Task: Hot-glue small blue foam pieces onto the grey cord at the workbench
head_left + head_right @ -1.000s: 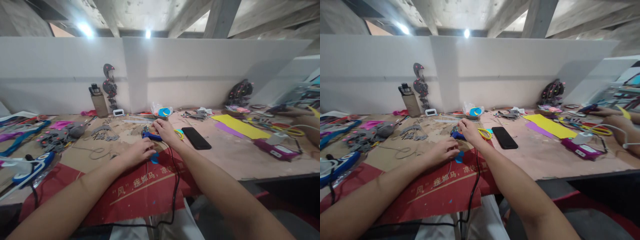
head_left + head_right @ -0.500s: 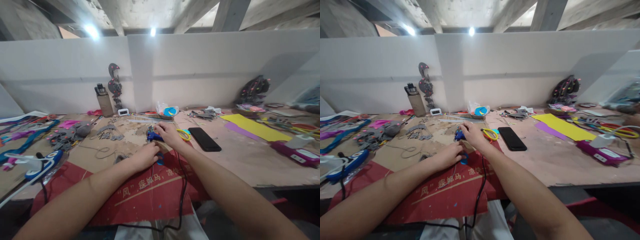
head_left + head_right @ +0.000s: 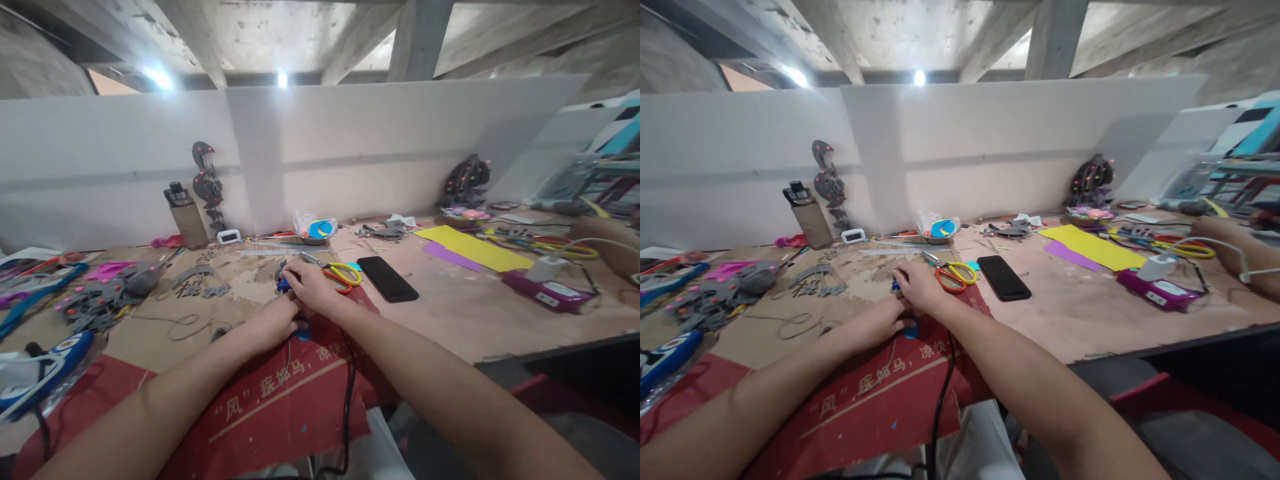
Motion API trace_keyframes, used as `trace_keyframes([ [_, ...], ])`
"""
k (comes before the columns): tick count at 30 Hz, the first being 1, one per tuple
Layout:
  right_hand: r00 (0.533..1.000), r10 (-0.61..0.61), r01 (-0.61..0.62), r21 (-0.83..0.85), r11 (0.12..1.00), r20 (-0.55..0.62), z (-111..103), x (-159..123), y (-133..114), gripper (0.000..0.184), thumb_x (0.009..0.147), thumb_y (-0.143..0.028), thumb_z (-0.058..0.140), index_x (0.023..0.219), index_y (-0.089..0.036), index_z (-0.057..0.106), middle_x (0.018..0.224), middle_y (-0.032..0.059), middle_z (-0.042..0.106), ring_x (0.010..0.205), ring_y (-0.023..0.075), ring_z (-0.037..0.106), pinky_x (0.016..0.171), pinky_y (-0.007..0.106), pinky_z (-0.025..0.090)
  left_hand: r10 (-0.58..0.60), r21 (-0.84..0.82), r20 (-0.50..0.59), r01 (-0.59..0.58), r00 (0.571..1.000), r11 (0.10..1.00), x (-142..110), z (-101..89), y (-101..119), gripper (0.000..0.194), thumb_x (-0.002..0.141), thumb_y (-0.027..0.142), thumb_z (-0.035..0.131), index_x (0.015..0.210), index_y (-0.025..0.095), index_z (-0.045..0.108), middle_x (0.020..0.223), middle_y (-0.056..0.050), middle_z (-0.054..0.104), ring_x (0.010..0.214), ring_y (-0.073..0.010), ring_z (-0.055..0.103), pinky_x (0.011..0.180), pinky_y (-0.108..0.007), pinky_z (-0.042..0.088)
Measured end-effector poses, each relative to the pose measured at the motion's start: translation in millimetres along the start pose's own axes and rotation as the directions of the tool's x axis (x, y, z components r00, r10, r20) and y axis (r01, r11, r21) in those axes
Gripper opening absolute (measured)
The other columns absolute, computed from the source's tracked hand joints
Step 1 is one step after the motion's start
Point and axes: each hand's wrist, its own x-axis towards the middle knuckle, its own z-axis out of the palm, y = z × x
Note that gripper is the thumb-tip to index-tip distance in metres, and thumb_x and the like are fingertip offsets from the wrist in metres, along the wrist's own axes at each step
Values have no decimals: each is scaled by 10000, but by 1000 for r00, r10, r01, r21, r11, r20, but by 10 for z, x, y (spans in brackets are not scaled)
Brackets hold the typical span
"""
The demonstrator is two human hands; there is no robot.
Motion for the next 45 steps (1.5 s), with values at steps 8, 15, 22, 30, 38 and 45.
trace_keyframes([
  [8, 999, -6, 9, 80, 997, -41, -25, 6, -35, 193, 888, -246, 442, 816, -191, 612, 799, 31, 635, 740, 149, 540, 690, 262, 381, -85, -145, -77, 73, 993, 987, -40, 33, -49, 301, 712, 176, 627, 1012, 154, 608, 983, -98, 679, 857, -239, 601, 804, -358, 454],
  [15, 972, 186, -134, 317, 939, -142, -7, 60, 109, 178, 849, -241, 412, 808, -207, 582, 703, -11, 580, 694, 142, 526, 649, 253, 401, -342, -573, -259, 141, 904, 807, -129, -188, -146, 179, 759, 355, 621, 782, 180, 651, 636, 6, 614, 589, -133, 537, 592, -255, 419],
  [22, 963, 246, -186, 393, 901, -108, 45, 28, 154, 144, 821, -261, 432, 827, -205, 565, 717, -10, 557, 658, 133, 497, 603, 248, 402, -489, -828, -335, -5, 805, 560, -129, -338, -429, 285, 703, 348, 690, 904, 151, 640, 686, -4, 640, 611, -108, 568, 622, -249, 465],
  [30, 976, 198, -219, 443, 870, 94, 116, -37, 67, 238, 796, -406, 559, 880, -185, 581, 744, 5, 589, 661, 135, 525, 578, 251, 414, -490, -858, -297, -5, 820, 513, -139, -268, -292, 279, 687, 317, 713, 846, 140, 568, 630, -7, 633, 571, -121, 607, 585, -263, 499],
  [38, 965, 211, -260, 453, 852, 157, 130, -81, 46, 294, 844, -458, 486, 733, -195, 557, 665, -7, 553, 574, 121, 503, 552, 255, 400, -522, -856, -272, 44, 809, 514, -145, -264, -288, 151, 733, 232, 665, 795, 142, 561, 557, -5, 627, 507, -116, 601, 534, -245, 496],
  [45, 981, 182, -192, 326, 926, 62, 119, -102, 44, 210, 815, -392, 548, 706, -213, 565, 598, -20, 529, 538, 130, 473, 528, 269, 368, -464, -829, -276, 35, 842, 558, -170, -262, -244, 202, 780, 346, 628, 790, 147, 599, 576, -17, 638, 505, -114, 596, 540, -243, 489],
])
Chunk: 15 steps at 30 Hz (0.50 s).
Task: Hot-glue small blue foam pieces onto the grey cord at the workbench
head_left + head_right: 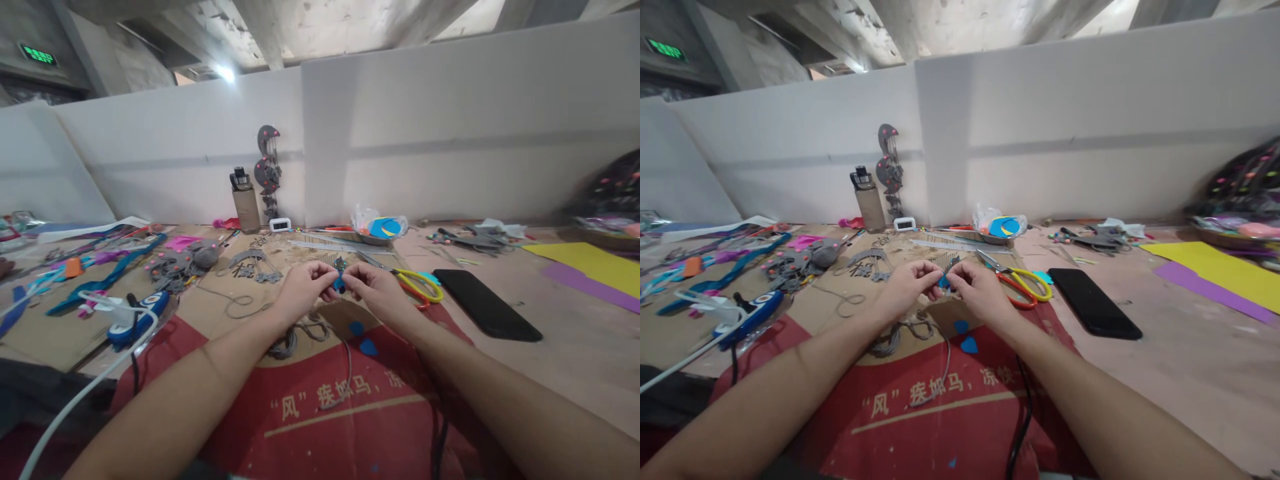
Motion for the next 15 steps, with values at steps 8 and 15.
trace_keyframes([
  [8, 999, -22, 21, -34, 999, -32, -23, -29, -42, 260, 840, -430, 513, 722, -201, 555, 614, -13, 514, 544, 122, 451, 520, 262, 356, -20, -110, 51, 25, 998, 994, 8, 25, -27, 273, 746, 383, 667, 826, 138, 577, 594, -9, 613, 533, -102, 578, 565, -239, 471],
  [15, 998, -48, 45, -90, 995, -31, -19, -60, -106, 267, 873, -412, 482, 751, -190, 568, 646, -10, 540, 576, 118, 472, 558, 253, 371, -42, -137, 37, 47, 998, 989, -21, 27, 18, 267, 727, 360, 684, 763, 131, 550, 584, 2, 597, 528, -85, 546, 573, -227, 448],
])
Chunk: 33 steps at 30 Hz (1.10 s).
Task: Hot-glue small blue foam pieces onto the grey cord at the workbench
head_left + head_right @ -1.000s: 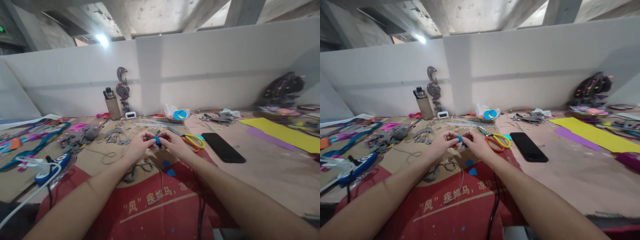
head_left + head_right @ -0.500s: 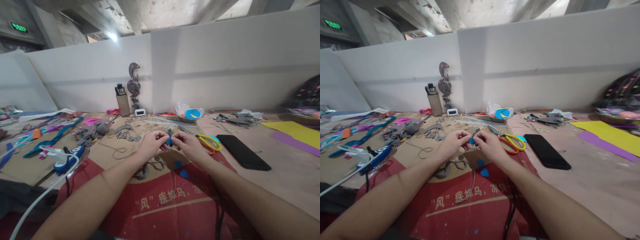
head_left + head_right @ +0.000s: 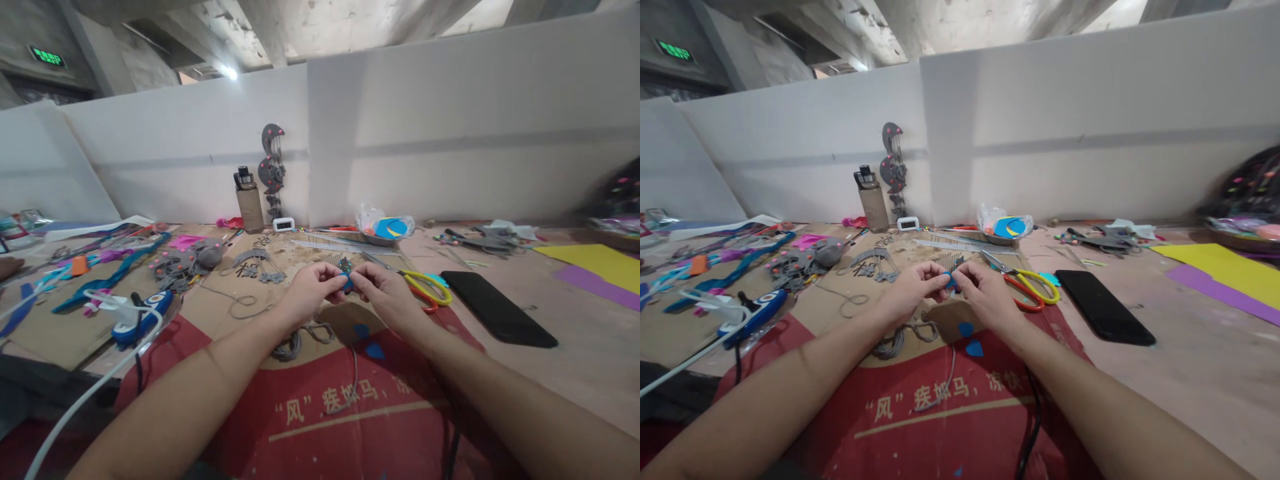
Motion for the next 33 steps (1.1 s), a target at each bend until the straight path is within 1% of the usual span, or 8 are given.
trace_keyframes([
  [3, 1000, -22, 22, -37, 999, 17, 5, -2, 0, 265, 877, -397, 479, 740, -189, 569, 637, -11, 537, 572, 118, 461, 556, 253, 359, -7, -18, -14, 7, 1000, 1000, 5, -6, 6, 241, 728, 330, 682, 765, 132, 551, 580, 9, 588, 520, -82, 543, 570, -226, 445],
  [7, 999, -37, 38, -87, 996, 16, 0, -3, -24, 266, 874, -390, 486, 719, -189, 566, 619, -14, 523, 572, 119, 449, 553, 251, 341, 1, -37, -1, -1, 1000, 999, 16, -16, -12, 244, 718, 313, 696, 831, 130, 581, 618, 11, 594, 533, -87, 556, 561, -224, 443],
  [13, 998, -67, 66, -127, 990, 1, -9, -14, -94, 259, 863, -348, 495, 666, -184, 534, 614, -11, 515, 588, 125, 451, 564, 253, 329, 23, -26, 69, -21, 997, 999, 20, -37, -11, 287, 761, 409, 652, 777, 128, 592, 619, 1, 597, 534, -87, 561, 557, -221, 439],
  [17, 997, -73, 72, -133, 988, 0, -10, -23, -92, 240, 866, -333, 487, 689, -183, 548, 619, -14, 521, 590, 124, 458, 575, 252, 335, 18, -12, 96, -16, 995, 1000, 28, -60, 1, 294, 740, 405, 676, 820, 130, 611, 636, 0, 610, 551, -89, 571, 570, -224, 442],
  [20, 998, -62, 61, -122, 991, -4, -9, -25, -80, 269, 884, -350, 462, 691, -183, 545, 612, -16, 513, 585, 121, 460, 574, 250, 336, 22, -11, 107, -21, 994, 1000, 36, -73, -9, 285, 734, 387, 686, 838, 131, 618, 639, -1, 615, 555, -86, 567, 571, -219, 439],
  [25, 997, -77, 78, -127, 989, 7, -5, -30, -76, 290, 899, -363, 445, 689, -184, 536, 618, -19, 510, 597, 118, 466, 578, 247, 335, 18, 0, 103, -18, 995, 1000, 40, -78, -44, 293, 738, 406, 679, 831, 135, 621, 627, -3, 614, 555, -91, 563, 572, -223, 438],
  [30, 996, -93, 94, -147, 985, 16, -4, -37, -89, 289, 900, -375, 450, 708, -185, 552, 636, -13, 533, 617, 123, 484, 596, 249, 346, -9, -56, 113, 16, 994, 998, 50, -80, -65, 335, 758, 459, 646, 758, 128, 593, 604, -10, 610, 518, -90, 559, 542, -218, 425],
  [33, 995, -95, 96, -138, 986, 12, -5, -37, -99, 267, 895, -343, 456, 718, -182, 574, 654, -4, 569, 619, 124, 499, 606, 249, 358, -8, -101, 158, 24, 987, 995, 54, -83, -66, 391, 791, 515, 583, 741, 128, 587, 643, -24, 623, 525, -97, 576, 527, -221, 425],
])
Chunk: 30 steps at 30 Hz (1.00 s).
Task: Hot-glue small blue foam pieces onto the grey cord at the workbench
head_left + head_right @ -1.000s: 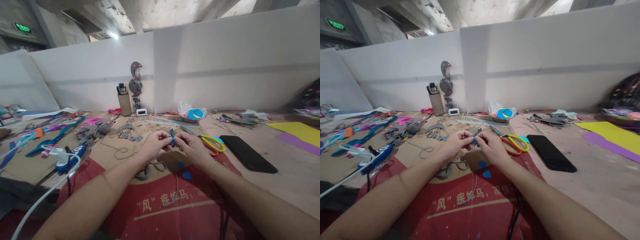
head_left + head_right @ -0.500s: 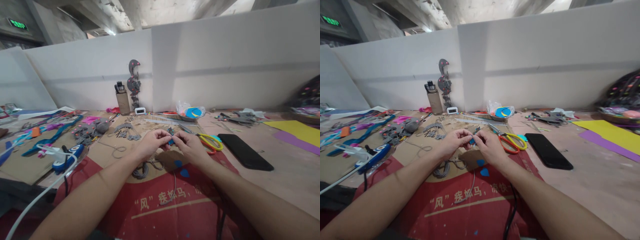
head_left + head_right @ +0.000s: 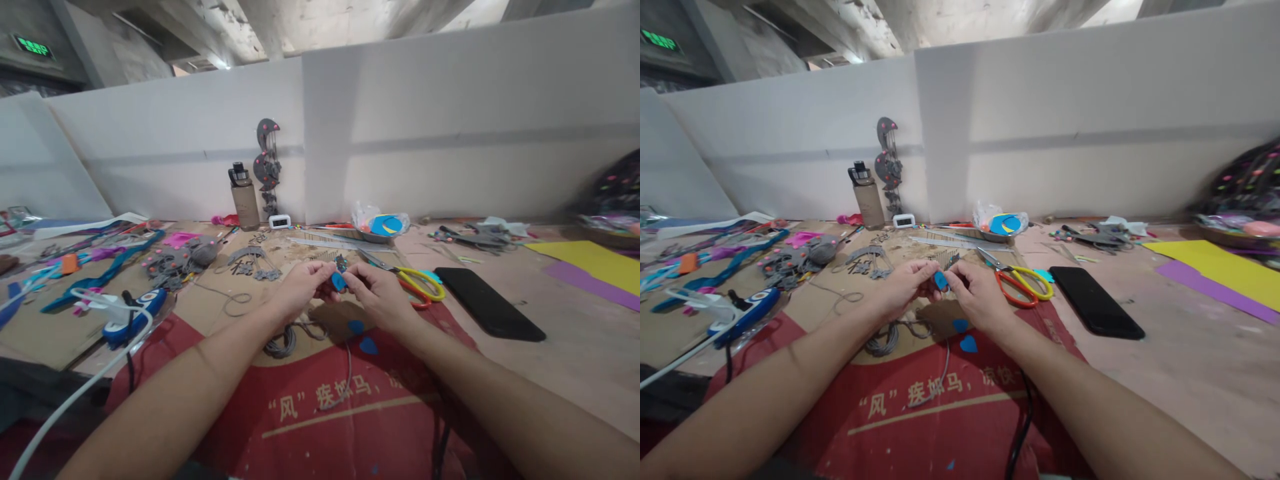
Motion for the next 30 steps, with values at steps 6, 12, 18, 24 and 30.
trace_keyframes([
  [6, 999, 26, -25, 31, 999, -23, -3, 7, 15, 289, 900, -349, 441, 708, -182, 578, 649, 2, 582, 600, 123, 505, 593, 247, 368, -10, 39, 7, 10, 1000, 999, 9, -14, 47, 326, 713, 413, 711, 829, 126, 609, 647, -21, 642, 563, -108, 606, 570, -229, 459],
  [12, 1000, 29, -30, 37, 999, 10, -10, 4, -2, 292, 915, -337, 406, 726, -187, 569, 659, 2, 570, 633, 129, 517, 616, 248, 375, 89, -47, -235, -103, 968, 994, 40, -205, 302, 240, 715, 306, 726, 805, 121, 601, 756, -42, 677, 588, -84, 606, 561, -199, 468],
  [18, 994, -45, 46, -16, 999, 101, 77, -32, -43, 158, 874, -270, 478, 793, -185, 584, 735, 19, 604, 689, 143, 529, 654, 263, 385, 111, -135, -393, -177, 913, 975, 92, -413, 381, 115, 763, 167, 665, 785, 131, 558, 740, -33, 666, 536, -50, 563, 498, -149, 430],
  [24, 923, -175, 153, 91, 984, 342, 14, -41, -191, 109, 831, -219, 554, 872, -182, 648, 852, 41, 635, 774, 147, 556, 702, 261, 419, 100, -138, -427, -174, 899, 975, 116, -424, 359, 124, 766, 95, 634, 864, 138, 572, 700, -13, 650, 502, -40, 539, 485, -140, 423],
  [30, 537, -208, 73, 200, 977, 818, -259, -63, -388, 150, 735, -223, 685, 884, -221, 693, 875, -2, 655, 806, 141, 588, 723, 239, 431, 63, -151, -442, -144, 895, 978, 136, -427, 368, 129, 760, 94, 646, 868, 132, 586, 712, -22, 655, 473, -33, 517, 436, -126, 374],
])
